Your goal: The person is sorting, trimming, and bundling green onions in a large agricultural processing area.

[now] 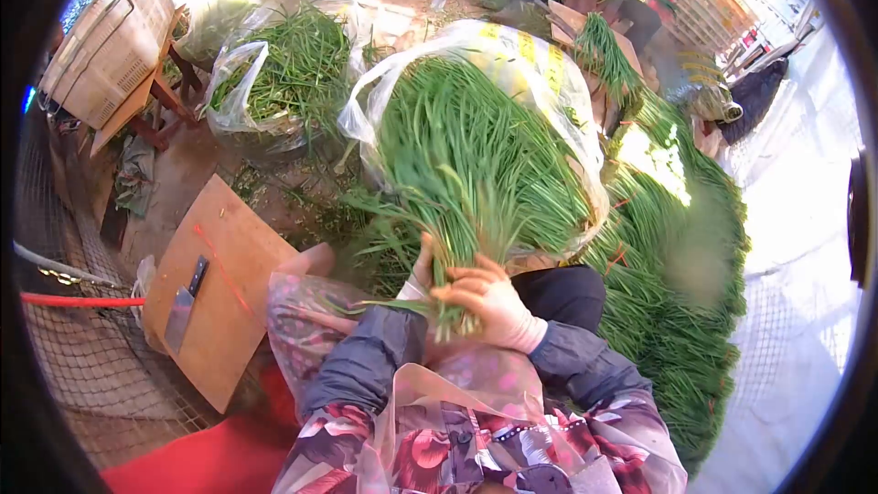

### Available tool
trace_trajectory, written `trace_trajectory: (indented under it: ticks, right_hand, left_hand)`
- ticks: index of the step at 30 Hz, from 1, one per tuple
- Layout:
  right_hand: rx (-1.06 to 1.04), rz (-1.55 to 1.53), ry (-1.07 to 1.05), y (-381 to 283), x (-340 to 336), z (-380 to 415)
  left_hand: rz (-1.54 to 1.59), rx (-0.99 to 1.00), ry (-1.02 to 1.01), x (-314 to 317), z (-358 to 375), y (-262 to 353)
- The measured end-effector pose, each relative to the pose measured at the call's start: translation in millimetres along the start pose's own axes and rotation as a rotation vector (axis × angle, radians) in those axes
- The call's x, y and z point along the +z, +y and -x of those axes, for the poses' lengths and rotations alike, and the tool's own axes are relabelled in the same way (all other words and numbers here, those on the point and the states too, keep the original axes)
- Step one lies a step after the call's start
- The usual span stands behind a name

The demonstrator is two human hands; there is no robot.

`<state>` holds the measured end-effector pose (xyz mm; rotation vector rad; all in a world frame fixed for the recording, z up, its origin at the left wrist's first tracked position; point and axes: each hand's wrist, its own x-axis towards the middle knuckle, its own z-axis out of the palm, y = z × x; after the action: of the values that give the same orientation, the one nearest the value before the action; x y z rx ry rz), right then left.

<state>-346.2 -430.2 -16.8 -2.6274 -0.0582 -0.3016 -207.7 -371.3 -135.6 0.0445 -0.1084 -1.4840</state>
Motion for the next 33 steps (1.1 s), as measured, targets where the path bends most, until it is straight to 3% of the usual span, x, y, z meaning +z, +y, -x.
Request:
trace_trajectory:
  ticks: [2,4,6,7,8,10,11,12,14,15,16,17,18,20,22,23,26,28,29,30,31,32,33]
  right_hand:
    - [-0.008,-0.09,-0.143,-7,-17,11]
    - [0.433,-0.728,0.156,13,-60,43]
    - [0.873,-1.179,0.673,43,-52,69]
    - [0.932,-1.481,0.519,72,-33,92]
    - [0.933,-1.479,0.519,87,-11,95]
    - [1.146,-1.832,0.191,98,34,95]
    - [1.165,-1.745,0.159,86,22,85]
    - [1.138,-1.757,0.154,84,27,65]
    - [0.597,-1.797,0.258,81,33,28]
    - [0.448,-1.765,0.224,76,11,-5]
    - [0.392,-1.717,0.213,56,-14,-20]
    - [0.323,-1.621,0.208,59,-27,-35]
    - [0.238,-1.532,0.192,58,-36,-53]
    - [0.06,-1.56,0.281,35,-55,-87]
    - [0.16,-1.048,0.148,20,-84,-127]
    - [0.146,-1.01,0.189,9,-75,-146]
    - [0.153,-0.768,0.231,4,-58,-163]
    - [-0.073,-0.592,0.43,9,-8,-142]
    - [-0.017,-1.0,0.297,31,25,-151]
    - [0.097,-1.002,0.139,28,39,-121]
    - [-0.009,-0.811,0.219,40,69,-113]
    - [0.099,-0.565,0.024,60,91,-84]
    - [0.107,-0.602,-0.008,63,98,-77]
  left_hand:
    - [0.003,-0.127,0.175,0,12,-5]
    - [0.069,-0.236,0.156,18,15,-8]
    - [0.145,-0.246,0.148,13,18,-5]
    - [0.075,-0.255,0.184,2,19,-2]
    - [0.006,-0.262,0.212,-3,17,-1]
    - [-0.094,-0.279,0.302,7,25,-2]
    - [-0.287,-0.222,0.29,27,30,-3]
    - [-0.502,-0.154,0.277,47,34,1]
    - [-0.584,-0.117,0.269,66,39,3]
    - [-0.764,-0.003,0.224,80,43,14]
    - [-0.93,0.105,0.17,90,46,18]
    - [-0.894,0.106,0.201,95,47,17]
    - [-1.269,0.197,0.1,99,43,48]
    - [-1.437,0.362,0.057,98,38,61]
    - [-1.382,0.449,0.117,110,29,84]
    - [-1.39,0.55,0.172,115,29,90]
    - [-1.783,0.432,0.212,135,68,104]
    - [-1.368,0.112,0.554,141,84,105]
    - [-1.519,0.239,0.343,118,100,110]
    - [-1.658,0.329,0.103,92,101,117]
    - [-1.986,0.54,0.146,102,85,100]
    - [-1.977,0.503,0.118,88,70,88]
    - [-1.531,0.538,0.165,70,69,77]
